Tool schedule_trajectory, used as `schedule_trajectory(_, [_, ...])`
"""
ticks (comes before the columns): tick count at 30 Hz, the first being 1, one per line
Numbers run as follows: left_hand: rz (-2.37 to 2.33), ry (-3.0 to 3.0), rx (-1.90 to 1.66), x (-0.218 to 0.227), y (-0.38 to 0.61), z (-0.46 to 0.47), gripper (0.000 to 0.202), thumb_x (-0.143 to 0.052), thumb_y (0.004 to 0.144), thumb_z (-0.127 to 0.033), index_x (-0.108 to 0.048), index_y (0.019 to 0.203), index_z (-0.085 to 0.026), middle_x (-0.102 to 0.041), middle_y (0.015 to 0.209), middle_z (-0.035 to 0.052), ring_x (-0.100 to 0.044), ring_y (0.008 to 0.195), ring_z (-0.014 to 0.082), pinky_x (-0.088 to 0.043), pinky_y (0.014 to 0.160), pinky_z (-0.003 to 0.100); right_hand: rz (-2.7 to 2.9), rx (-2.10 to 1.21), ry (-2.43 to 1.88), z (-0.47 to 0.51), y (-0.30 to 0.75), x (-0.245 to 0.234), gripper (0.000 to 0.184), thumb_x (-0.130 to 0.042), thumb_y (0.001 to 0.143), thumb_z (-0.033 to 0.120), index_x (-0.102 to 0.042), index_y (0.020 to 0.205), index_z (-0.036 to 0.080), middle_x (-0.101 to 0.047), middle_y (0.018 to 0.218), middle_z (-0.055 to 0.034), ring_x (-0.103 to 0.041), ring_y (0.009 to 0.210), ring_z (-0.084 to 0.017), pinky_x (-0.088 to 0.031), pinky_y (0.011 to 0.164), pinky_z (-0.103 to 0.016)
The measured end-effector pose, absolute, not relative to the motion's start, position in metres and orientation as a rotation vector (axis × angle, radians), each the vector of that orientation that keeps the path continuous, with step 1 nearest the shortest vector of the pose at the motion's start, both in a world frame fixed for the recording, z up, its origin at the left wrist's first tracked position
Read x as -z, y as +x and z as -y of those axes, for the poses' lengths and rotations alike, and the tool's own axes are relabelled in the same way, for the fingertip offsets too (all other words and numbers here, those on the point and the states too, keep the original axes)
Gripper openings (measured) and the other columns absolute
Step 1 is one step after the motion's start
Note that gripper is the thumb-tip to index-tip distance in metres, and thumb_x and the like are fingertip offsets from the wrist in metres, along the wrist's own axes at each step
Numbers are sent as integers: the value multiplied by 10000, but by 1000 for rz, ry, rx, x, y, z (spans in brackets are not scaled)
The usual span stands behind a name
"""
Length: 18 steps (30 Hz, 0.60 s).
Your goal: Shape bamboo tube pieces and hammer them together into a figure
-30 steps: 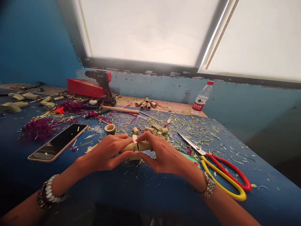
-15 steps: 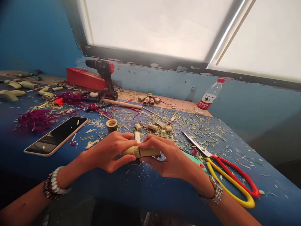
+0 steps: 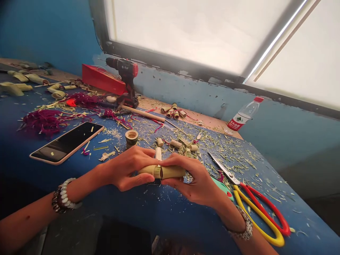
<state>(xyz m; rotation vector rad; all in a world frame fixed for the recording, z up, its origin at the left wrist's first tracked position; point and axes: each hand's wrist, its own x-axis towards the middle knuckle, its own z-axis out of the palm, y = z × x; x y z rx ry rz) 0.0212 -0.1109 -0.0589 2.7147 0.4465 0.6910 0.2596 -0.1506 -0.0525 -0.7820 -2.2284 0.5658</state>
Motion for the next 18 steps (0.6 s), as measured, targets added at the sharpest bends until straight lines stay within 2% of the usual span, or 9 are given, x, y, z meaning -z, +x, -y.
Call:
schedule_trajectory(2, [-464, 2732, -702, 60, 21, 111, 386, -380, 968, -478, -551, 781, -187, -489, 681, 12, -485, 655, 165, -358, 620, 306, 2287, -454, -753, 151, 260, 53, 300, -712, 888, 261, -607, 1169, 268, -650, 959, -16, -608, 741, -147, -483, 671, -280])
schedule_trajectory(6, [-481, 2769, -728, 63, 23, 110, 387, -421, 948, -490, -510, 725, -186, -473, 652, 5, -484, 633, 159, -343, 585, 300, 2362, -223, -755, 153, 261, 58, 296, -669, 921, 251, -566, 1198, 237, -648, 1069, -56, -641, 819, -152, -488, 706, -274])
schedule_trajectory(11, [-499, 2826, -758, 66, 24, 109, 388, -430, 948, -484, -446, 692, -193, -447, 629, -5, -478, 623, 155, -322, 568, 306, 2416, -165, -766, 155, 263, 60, 271, -642, 935, 244, -527, 1178, 214, -646, 1045, -55, -645, 757, -139, -487, 653, -258])
schedule_trajectory(18, [-493, 2908, -827, 69, 24, 108, 386, -419, 954, -493, -468, 714, -195, -469, 636, 0, -480, 626, 161, -328, 557, 321, 2466, -33, -747, 156, 258, 56, 270, -622, 937, 206, -507, 1181, 196, -635, 999, -65, -628, 700, -150, -473, 577, -273])
